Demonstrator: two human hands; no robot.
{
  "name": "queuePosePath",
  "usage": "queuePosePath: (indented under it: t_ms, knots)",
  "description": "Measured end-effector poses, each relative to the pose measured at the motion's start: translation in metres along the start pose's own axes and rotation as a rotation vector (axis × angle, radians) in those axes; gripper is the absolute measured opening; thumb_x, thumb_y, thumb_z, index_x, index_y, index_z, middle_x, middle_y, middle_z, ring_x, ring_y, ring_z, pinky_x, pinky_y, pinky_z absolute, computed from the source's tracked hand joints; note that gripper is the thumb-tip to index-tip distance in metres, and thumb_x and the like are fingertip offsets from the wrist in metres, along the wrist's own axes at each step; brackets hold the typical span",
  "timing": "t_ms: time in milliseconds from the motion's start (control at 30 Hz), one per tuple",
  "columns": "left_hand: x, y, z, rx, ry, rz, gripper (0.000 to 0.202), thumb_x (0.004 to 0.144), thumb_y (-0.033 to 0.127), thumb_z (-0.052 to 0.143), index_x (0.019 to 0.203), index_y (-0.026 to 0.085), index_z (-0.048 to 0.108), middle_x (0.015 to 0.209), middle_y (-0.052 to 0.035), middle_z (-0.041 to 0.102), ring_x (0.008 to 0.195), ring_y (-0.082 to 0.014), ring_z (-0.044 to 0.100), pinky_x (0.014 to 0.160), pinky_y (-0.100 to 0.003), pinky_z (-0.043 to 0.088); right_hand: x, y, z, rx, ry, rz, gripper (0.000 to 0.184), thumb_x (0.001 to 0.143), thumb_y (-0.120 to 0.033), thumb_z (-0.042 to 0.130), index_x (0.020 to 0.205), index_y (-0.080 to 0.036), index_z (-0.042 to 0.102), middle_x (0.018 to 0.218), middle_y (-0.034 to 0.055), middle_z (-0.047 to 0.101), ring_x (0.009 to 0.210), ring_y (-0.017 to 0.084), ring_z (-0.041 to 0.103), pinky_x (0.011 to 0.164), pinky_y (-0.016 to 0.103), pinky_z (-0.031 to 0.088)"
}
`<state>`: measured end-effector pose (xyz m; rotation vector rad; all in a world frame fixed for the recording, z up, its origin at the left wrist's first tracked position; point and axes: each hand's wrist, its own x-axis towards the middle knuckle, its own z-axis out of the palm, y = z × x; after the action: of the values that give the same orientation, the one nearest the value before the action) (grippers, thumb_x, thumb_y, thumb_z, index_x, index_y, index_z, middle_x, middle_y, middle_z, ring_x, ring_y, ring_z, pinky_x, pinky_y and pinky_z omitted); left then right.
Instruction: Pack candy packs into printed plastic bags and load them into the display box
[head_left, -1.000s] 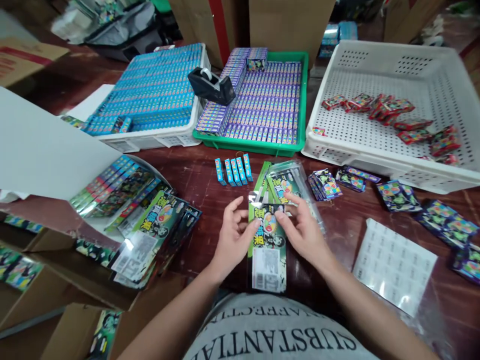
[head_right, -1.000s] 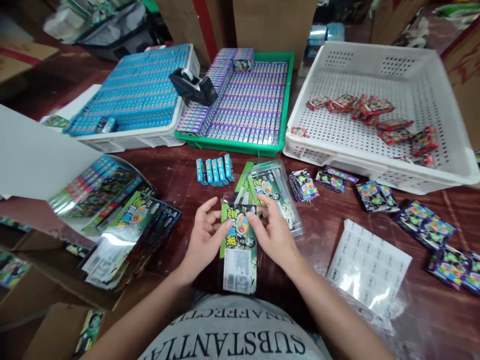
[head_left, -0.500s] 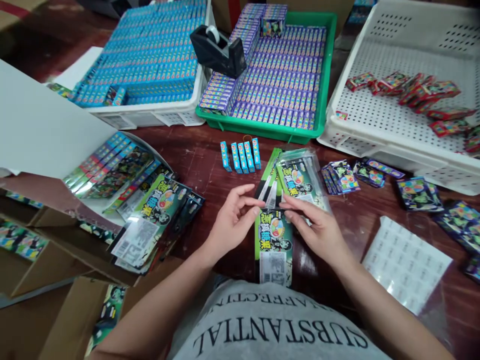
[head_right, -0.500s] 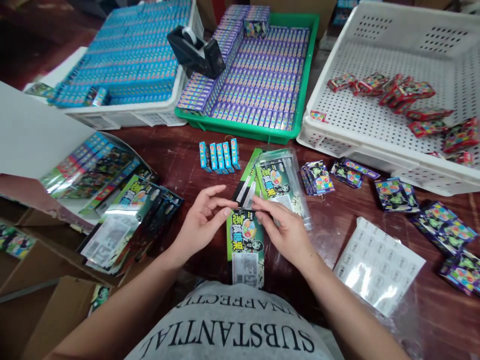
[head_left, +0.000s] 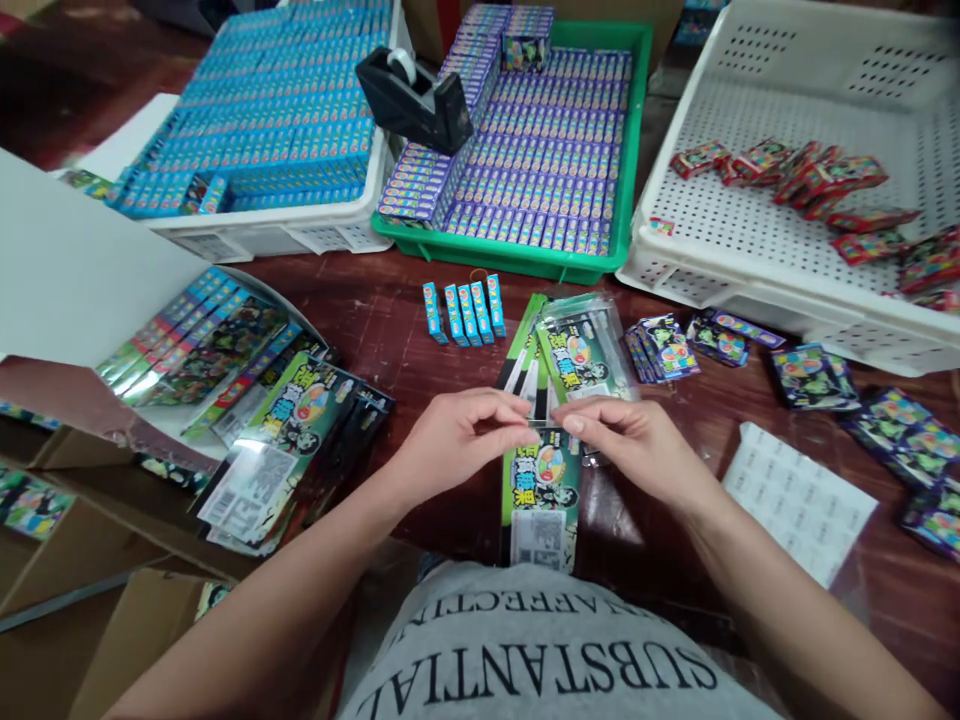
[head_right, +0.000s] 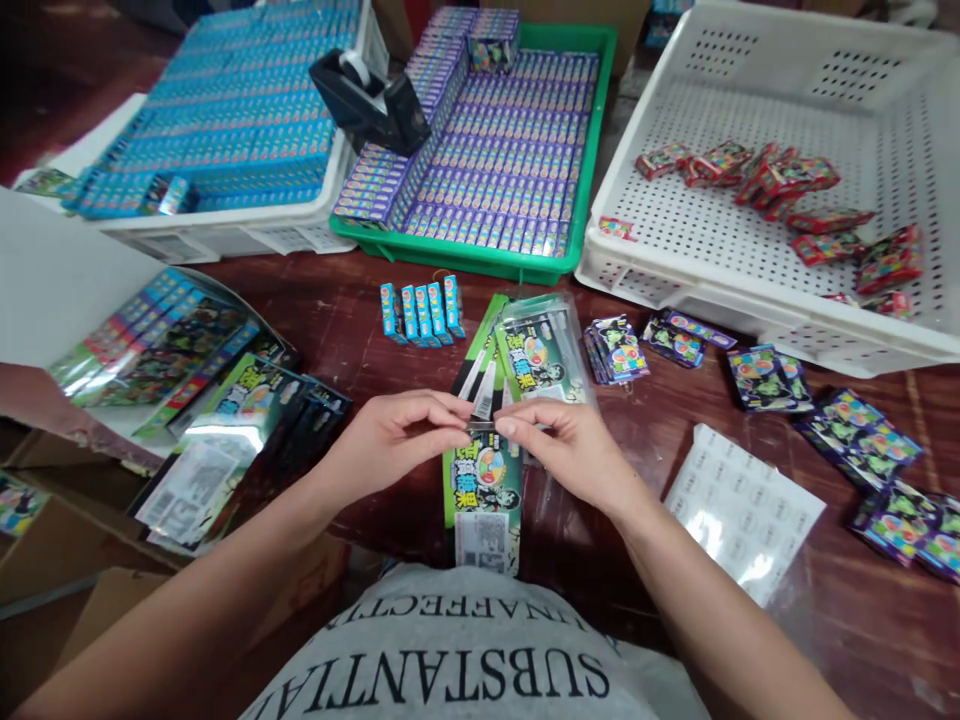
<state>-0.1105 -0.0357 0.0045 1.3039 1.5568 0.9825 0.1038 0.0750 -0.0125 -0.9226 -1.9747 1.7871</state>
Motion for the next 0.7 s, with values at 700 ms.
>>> queuePosePath:
  t_ms: [700]
  knots:
    - [0.003, 0.006, -0.021, 0.31, -0.225, 0.118, 0.021, 0.1, 0.029, 0.053, 0.114, 0.022, 0.067, 0.101, -0.0043, 0.06, 0.095, -0.0168, 0.06, 0.087, -0.032, 0.048, 0.068, -0.017, -0.126, -1.098, -0.192, -0.43, 0.077, 0.081, -0.054, 0.07, 0.146, -0.018, 0.047, 0.135, 0.0172, 0.057, 0.124, 0.037, 0.057, 0.106, 0.053, 0.049]
